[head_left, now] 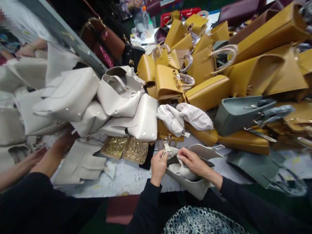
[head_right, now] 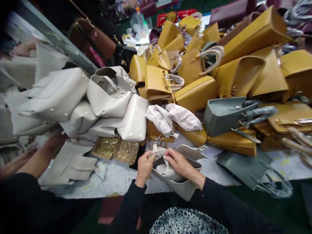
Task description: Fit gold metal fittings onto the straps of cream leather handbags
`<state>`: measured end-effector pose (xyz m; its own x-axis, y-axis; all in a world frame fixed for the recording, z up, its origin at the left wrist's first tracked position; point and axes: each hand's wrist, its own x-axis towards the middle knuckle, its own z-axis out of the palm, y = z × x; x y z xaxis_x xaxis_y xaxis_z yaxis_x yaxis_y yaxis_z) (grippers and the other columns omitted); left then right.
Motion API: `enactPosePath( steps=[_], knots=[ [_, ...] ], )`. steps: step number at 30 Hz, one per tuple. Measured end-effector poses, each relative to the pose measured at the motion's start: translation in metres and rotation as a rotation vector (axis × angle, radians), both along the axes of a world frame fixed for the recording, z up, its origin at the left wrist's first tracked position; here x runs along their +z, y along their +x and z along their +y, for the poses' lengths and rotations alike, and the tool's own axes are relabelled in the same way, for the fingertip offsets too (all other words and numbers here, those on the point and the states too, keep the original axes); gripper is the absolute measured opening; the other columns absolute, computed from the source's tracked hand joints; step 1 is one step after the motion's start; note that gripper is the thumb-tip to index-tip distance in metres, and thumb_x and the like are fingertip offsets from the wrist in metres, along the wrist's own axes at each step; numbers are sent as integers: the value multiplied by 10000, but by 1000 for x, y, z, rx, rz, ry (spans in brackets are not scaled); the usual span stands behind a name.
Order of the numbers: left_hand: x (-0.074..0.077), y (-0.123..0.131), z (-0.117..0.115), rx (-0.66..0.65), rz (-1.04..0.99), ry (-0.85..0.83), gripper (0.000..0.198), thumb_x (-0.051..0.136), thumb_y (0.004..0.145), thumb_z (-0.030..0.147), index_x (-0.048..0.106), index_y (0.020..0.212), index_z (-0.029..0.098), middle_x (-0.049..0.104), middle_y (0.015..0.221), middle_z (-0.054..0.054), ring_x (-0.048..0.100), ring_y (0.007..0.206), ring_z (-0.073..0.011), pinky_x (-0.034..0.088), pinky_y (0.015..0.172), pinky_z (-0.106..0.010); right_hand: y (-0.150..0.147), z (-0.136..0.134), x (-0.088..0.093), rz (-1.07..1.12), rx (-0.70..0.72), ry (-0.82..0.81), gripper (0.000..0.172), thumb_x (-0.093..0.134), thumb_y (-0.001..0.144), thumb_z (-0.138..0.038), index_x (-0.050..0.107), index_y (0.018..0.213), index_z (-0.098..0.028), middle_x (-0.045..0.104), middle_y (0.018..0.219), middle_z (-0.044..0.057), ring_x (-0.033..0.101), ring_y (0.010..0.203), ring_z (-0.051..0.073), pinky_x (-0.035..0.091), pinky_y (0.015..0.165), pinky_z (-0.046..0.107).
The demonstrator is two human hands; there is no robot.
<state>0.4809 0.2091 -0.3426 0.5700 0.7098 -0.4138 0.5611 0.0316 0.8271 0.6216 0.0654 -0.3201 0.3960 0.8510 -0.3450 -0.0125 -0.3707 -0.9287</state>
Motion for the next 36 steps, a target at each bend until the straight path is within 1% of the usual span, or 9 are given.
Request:
enactPosePath(
  steps=[3,7,11,14,18,25,28,33,36],
  knots=[
    [-2,4,-9,-17,-37,58,165,637,888,319,770,951,245,794,900,-30,722,831,-236,515,766,-311,9,-1,-13,32,39,-39,211,497,1035,-426,533,927,-249,627,751,-11,576,702,189,446,682,298],
    [-17,4,-28,-19,-163,361,150,571,954,247,715,991,224,758,846,-59,708,794,-234,511,715,-319,6,-3,-17,-214,96,-62,180,513,1041,-398,574,935,-267,639,783,6,601,703,190,457,671,297],
    [-55,-9,-44,55,-347,544,168,527,955,175,646,1073,192,707,784,-63,677,711,-215,502,673,-326,-13,-2,-18,-398,136,0,104,539,1026,-349,622,980,-306,662,812,26,642,705,196,513,629,278],
    [-88,-22,-53,116,-467,593,182,468,989,231,612,1095,201,704,793,-74,670,719,-218,511,680,-345,-28,-2,-23,-418,193,25,101,552,1012,-347,649,994,-326,679,801,46,660,682,214,555,581,282],
    [-108,-28,-65,103,-586,643,181,446,1002,281,592,1075,204,693,778,-78,650,695,-216,504,646,-352,-35,-9,-30,-409,171,46,138,543,1018,-357,658,952,-318,654,736,48,640,627,211,556,547,283],
    [-111,-20,-74,200,-580,747,130,527,978,225,648,1013,191,716,820,-62,672,755,-196,509,710,-305,-25,-11,-56,-394,80,248,222,581,1005,-445,652,902,-261,625,747,36,599,660,189,516,575,269],
    [-107,-17,-71,262,-598,638,169,582,966,290,712,973,182,731,839,-55,675,771,-187,513,732,-284,-29,-3,-66,-361,33,407,229,618,978,-454,656,914,-237,646,807,34,606,728,191,515,652,279],
    [-73,-25,-76,466,-679,237,271,717,855,401,784,932,149,767,921,-76,678,846,-200,521,794,-281,-38,-17,-58,-320,51,574,169,632,967,-403,692,980,-246,707,919,35,640,862,213,502,788,313],
    [-52,-30,-89,552,-637,138,309,790,755,432,778,788,125,722,735,-43,612,664,-154,480,644,-249,-32,-33,-57,-293,185,645,178,610,980,-393,700,979,-240,711,933,36,638,871,214,491,781,307]
  ],
)
